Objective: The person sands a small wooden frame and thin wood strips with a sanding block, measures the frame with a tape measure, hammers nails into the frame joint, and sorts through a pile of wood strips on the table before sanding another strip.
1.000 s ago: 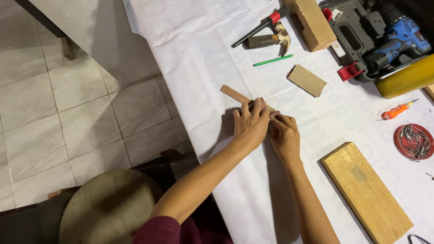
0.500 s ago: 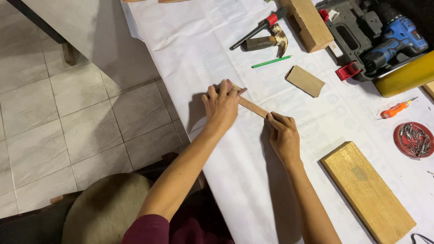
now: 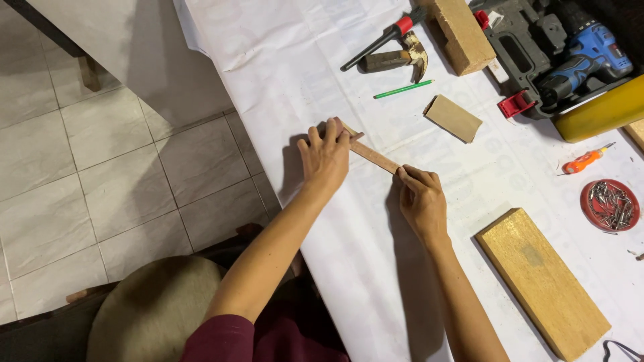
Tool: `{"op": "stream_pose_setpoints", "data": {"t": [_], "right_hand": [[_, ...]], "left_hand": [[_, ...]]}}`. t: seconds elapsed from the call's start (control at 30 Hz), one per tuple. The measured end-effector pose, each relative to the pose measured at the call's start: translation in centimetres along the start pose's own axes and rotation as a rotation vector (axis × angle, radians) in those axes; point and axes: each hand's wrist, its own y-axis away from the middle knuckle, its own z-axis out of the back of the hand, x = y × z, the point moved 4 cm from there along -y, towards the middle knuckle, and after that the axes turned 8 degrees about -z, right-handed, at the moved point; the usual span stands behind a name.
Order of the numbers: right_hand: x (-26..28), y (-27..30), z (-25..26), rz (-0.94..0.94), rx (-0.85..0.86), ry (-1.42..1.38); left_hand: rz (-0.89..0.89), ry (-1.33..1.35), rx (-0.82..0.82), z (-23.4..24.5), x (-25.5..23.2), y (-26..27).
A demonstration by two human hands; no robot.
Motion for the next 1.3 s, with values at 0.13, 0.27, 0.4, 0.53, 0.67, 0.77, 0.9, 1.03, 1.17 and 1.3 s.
{"op": "stream_pose_setpoints", "data": {"t": [0.13,0.27,0.4,0.53,0.67,0.77,0.9,1.03,1.17,1.3], "right_hand": [[-0.2,-0.3,-0.1,-0.02,-0.021,-0.009],[-0.6,-1.0,0.0,-0.067,-0.009,-0.145],[-1.0,-1.6,-1.1,-0.2,0.06,-0.187],[-1.1,-1.7,-2.3,-0.107,-0.018,-0.22],[-0.8,-1.7,-2.2,-0.06,-0.077,-0.175],[-0.8,-1.8,-2.0,-0.072,-0.057,-0.173],[-0.7,-1.7,-2.1,-0.078,-0.077,-0.173],[-0.7,-1.6,-2.3,-0.066,-0.084,-0.149],[-1.1,-1.9,-2.3,-0.079,-0.086,-0.173],[-1.4,-1.8,-2.6,-0.081,-0.077,-0.172]], "left_hand": [[0.027,0.06,-0.085,1.8,1.3,-0.7],[0.194,0.426,0.012,2.5,3.3,-1.7],[0.08,0.472,-0.108,1.9,2.3,-2.0],[-0.082,0.363,-0.143,3.6,-4.5,0.9],[-0.211,0.209,-0.19,0.9,-7.0,2.2],[-0.22,0.154,-0.187,-0.2,-6.0,1.6],[-0.138,0.051,-0.158,-0.6,-1.7,-0.1],[-0.073,-0.004,-0.154,1.2,0.8,-1.0],[-0.04,0.042,-0.099,3.9,-1.3,-1.1],[-0.171,0.113,-0.199,3.5,-6.4,0.7]]}}
